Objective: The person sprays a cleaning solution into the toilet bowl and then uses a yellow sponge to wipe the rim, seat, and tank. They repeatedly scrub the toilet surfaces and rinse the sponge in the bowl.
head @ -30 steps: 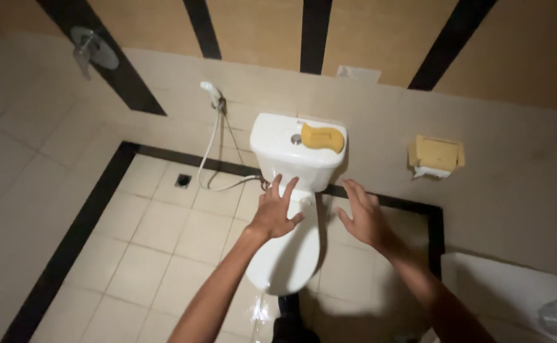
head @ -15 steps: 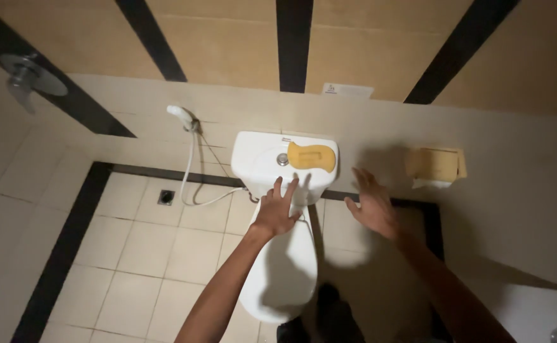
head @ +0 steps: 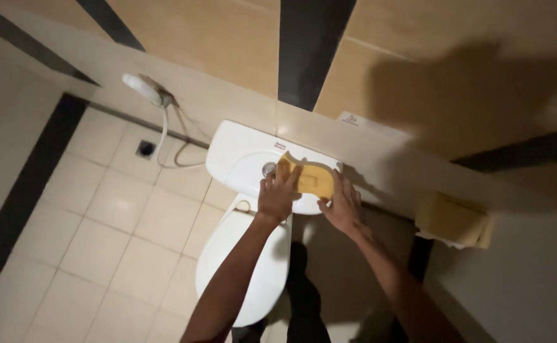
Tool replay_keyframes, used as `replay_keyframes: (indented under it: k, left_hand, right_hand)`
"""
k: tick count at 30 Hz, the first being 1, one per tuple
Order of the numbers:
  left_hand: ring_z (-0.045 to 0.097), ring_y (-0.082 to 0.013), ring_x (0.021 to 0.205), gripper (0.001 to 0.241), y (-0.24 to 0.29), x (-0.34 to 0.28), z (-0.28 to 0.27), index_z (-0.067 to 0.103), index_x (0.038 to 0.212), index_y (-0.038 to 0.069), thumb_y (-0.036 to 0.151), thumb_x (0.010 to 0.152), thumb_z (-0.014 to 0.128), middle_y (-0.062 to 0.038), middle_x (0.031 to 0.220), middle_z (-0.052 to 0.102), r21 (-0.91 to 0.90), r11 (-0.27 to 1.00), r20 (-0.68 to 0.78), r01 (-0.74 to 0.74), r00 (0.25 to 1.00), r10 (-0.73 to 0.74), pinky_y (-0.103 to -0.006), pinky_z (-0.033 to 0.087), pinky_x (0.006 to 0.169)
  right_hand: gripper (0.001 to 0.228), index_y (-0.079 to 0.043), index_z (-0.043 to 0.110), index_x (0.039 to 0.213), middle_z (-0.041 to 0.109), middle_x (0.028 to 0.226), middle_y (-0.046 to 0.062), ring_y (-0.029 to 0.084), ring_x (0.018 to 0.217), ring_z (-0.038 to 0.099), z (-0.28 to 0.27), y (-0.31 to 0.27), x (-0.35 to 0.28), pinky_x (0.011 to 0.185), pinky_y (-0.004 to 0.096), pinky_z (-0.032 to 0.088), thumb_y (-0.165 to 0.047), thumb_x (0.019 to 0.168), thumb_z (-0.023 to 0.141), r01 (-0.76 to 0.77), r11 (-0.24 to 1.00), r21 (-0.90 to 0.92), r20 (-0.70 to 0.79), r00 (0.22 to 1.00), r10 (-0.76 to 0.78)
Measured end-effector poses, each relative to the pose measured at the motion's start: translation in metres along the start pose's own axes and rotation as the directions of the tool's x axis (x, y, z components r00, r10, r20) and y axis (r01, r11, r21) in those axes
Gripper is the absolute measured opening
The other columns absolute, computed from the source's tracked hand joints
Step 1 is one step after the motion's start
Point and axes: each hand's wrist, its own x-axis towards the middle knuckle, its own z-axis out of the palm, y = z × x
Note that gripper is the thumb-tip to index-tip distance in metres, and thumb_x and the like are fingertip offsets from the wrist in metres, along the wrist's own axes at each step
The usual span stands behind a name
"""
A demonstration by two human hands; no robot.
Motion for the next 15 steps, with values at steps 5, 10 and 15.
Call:
replay_keyframes:
  k: [5,10,15]
  left_hand:
    - [0.049,-0.0491,0.129,0.081,0.003,0.02,0.022,0.031,0.159,0.022,0.024,0.09,0.072,-0.027,0.16,0.027,0.094,0.995,-0.048,0.015,0.999,-0.01,-0.0558,0.042,0.106]
    - [0.057,-0.0449,0.116,0.058,-0.003,0.024,0.011,0.049,0.152,0.016,0.016,0.097,0.069,-0.03,0.162,0.028,-0.027,0.997,-0.014,0.072,0.997,-0.072,-0.0519,0.05,0.097]
    - [0.058,-0.0347,0.1,0.084,-0.005,-0.007,-0.045,0.049,0.151,0.018,0.014,0.073,0.081,-0.027,0.168,0.024,-0.106,0.99,-0.176,0.09,0.979,-0.107,-0.0422,0.052,0.093]
  right_hand:
    - [0.101,-0.005,0.026,0.157,0.043,0.148,0.023,0.043,0.134,0.045,0.024,0.012,0.014,0.109,0.059,0.034,-0.024,0.076,0.083,0.028,0.998,0.058,0.017,0.999,-0.029]
    - [0.095,-0.007,0.034,0.155,0.048,0.138,0.023,0.044,0.129,0.047,0.019,0.004,0.021,0.109,0.053,0.039,-0.017,0.073,0.082,-0.001,0.995,0.102,0.0,1.0,0.001]
    - [0.09,-0.011,0.041,0.152,0.049,0.139,0.024,0.044,0.128,0.05,-0.017,-0.028,0.037,0.105,0.048,0.046,-0.009,0.07,0.077,0.228,0.939,0.259,-0.149,0.97,-0.194]
